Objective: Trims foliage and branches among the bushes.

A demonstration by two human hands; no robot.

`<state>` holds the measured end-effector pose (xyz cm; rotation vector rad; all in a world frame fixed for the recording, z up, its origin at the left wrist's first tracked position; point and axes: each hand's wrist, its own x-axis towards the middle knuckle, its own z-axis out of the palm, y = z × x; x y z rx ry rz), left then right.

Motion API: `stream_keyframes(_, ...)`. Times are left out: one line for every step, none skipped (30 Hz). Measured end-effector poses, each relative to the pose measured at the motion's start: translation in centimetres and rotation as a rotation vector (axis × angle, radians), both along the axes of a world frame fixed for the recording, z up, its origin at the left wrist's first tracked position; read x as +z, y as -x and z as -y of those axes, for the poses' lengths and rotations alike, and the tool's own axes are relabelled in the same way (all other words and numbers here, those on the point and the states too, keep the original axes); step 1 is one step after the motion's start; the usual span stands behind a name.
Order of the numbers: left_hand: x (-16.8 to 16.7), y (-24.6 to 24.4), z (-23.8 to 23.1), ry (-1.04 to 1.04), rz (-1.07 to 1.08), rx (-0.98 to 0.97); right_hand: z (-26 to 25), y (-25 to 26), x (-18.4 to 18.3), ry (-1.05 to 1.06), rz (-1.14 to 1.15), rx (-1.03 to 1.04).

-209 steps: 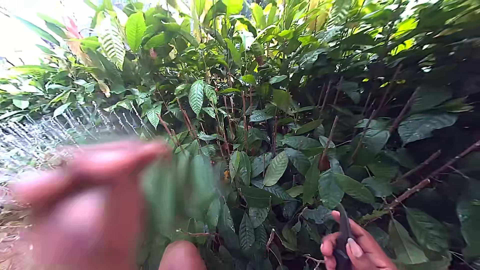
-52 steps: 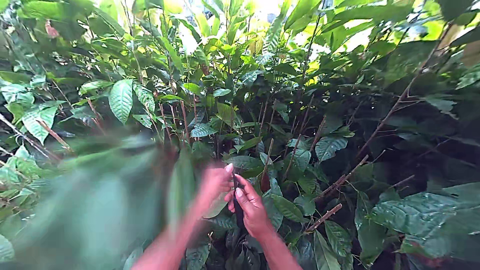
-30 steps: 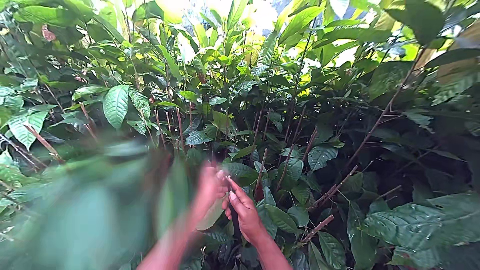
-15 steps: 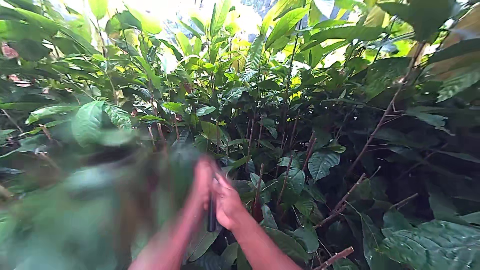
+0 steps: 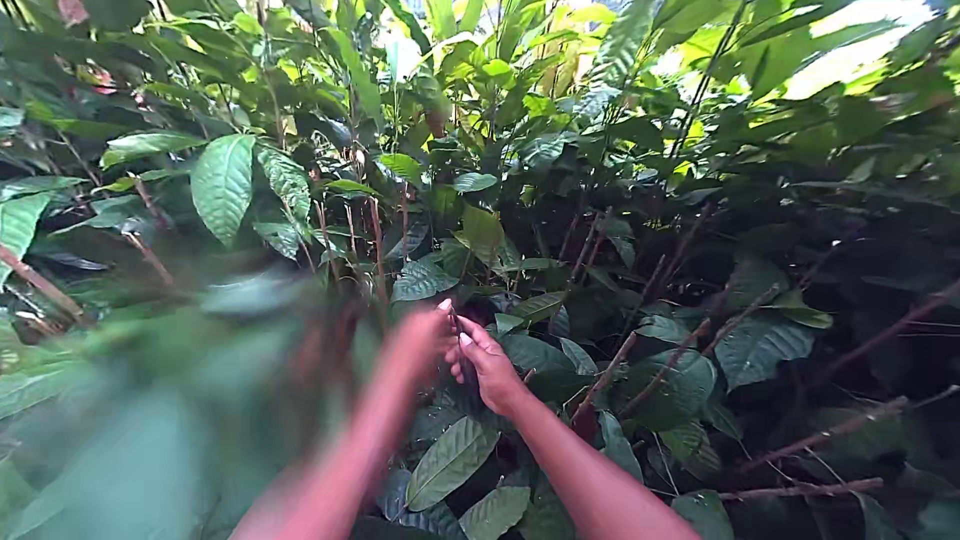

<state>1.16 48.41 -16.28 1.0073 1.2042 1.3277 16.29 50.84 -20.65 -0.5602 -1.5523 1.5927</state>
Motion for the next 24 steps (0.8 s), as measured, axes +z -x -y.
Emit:
stream_keyframes(-0.1,0.0,0.0,-0.003,-0.007,-0.010,-0.1,-0.1,-0.1,-0.007,0.002,0.000)
stream_keyframes(-0.2,0.0,-0.1,-0.006,-0.012,-0.012,-0.2,-0.1,-0.3,-0.012,0.002,0.003)
stream_keyframes(-0.2,0.0,-0.1,-0.008,-0.012,-0.013,-0.2,-0.1,-0.3,-0.015,-0.001,0.006)
stream_keyframes(-0.3,0.0,0.0,-0.007,-0.010,-0.014,-0.1,-0.2,-0.4,-0.016,-0.006,0.009)
stream_keyframes(-0.3,0.0,0.0,-0.007,-0.007,-0.015,-0.1,-0.2,-0.4,-0.015,-0.012,0.012)
stream_keyframes(-0.3,0.0,0.0,-0.006,-0.006,-0.017,-0.1,-0.3,-0.4,-0.014,-0.016,0.017)
stream_keyframes(-0.3,0.0,0.0,-0.006,-0.003,-0.020,-0.1,-0.4,-0.4,-0.012,-0.019,0.023)
stream_keyframes(-0.3,0.0,0.0,-0.006,-0.001,-0.027,-0.1,-0.5,-0.4,-0.009,-0.021,0.029)
stream_keyframes(-0.3,0.1,0.0,-0.006,0.001,-0.034,-0.1,-0.6,-0.4,-0.005,-0.024,0.033)
stream_keyframes(-0.4,0.1,-0.1,-0.007,0.003,-0.041,-0.2,-0.7,-0.4,-0.004,-0.029,0.040)
stream_keyframes(-0.4,0.1,-0.2,-0.006,0.005,-0.047,-0.2,-0.7,-0.4,-0.002,-0.035,0.046)
stream_keyframes(-0.3,0.1,-0.2,-0.005,0.006,-0.050,-0.3,-0.8,-0.5,0.002,-0.040,0.053)
stream_keyframes(-0.3,0.1,-0.2,-0.002,0.008,-0.050,-0.3,-0.8,-0.5,0.008,-0.044,0.059)
stream_keyframes(-0.2,0.0,-0.2,0.001,0.014,-0.051,-0.4,-0.9,-0.6,0.014,-0.047,0.064)
stream_keyframes(-0.1,0.0,-0.3,0.004,0.020,-0.051,-0.5,-1.0,-0.7,0.018,-0.048,0.067)
stream_keyframes(-0.1,0.0,-0.4,0.007,0.027,-0.051,-0.5,-1.1,-0.8,0.023,-0.048,0.072)
stream_keyframes(-0.2,0.1,-0.5,0.014,0.028,-0.048,-0.6,-1.1,-0.9,0.025,-0.047,0.077)
stream_keyframes(-0.2,0.1,-0.6,0.025,0.026,-0.044,-0.7,-1.2,-1.1,0.027,-0.046,0.082)
stream_keyframes(-0.2,0.1,-0.7,0.037,0.023,-0.039,-0.8,-1.2,-1.3,0.030,-0.041,0.086)
stream_keyframes(-0.2,0.1,-0.7,0.049,0.019,-0.031,-0.9,-1.3,-1.4,0.031,-0.033,0.088)
stream_keyframes(-0.2,0.1,-0.8,0.057,0.013,-0.020,-1.0,-1.3,-1.6,0.033,-0.019,0.089)
stream_keyframes(-0.3,0.0,-0.9,0.063,0.002,-0.004,-1.0,-1.3,-1.8,0.035,0.007,0.088)
stream_keyframes(-0.4,-0.1,-0.9,0.070,-0.011,0.011,-1.0,-1.4,-2.1,0.033,0.031,0.086)
stream_keyframes(-0.4,-0.3,-0.9,0.074,-0.013,0.021,-0.9,-1.4,-2.3,0.030,0.041,0.082)
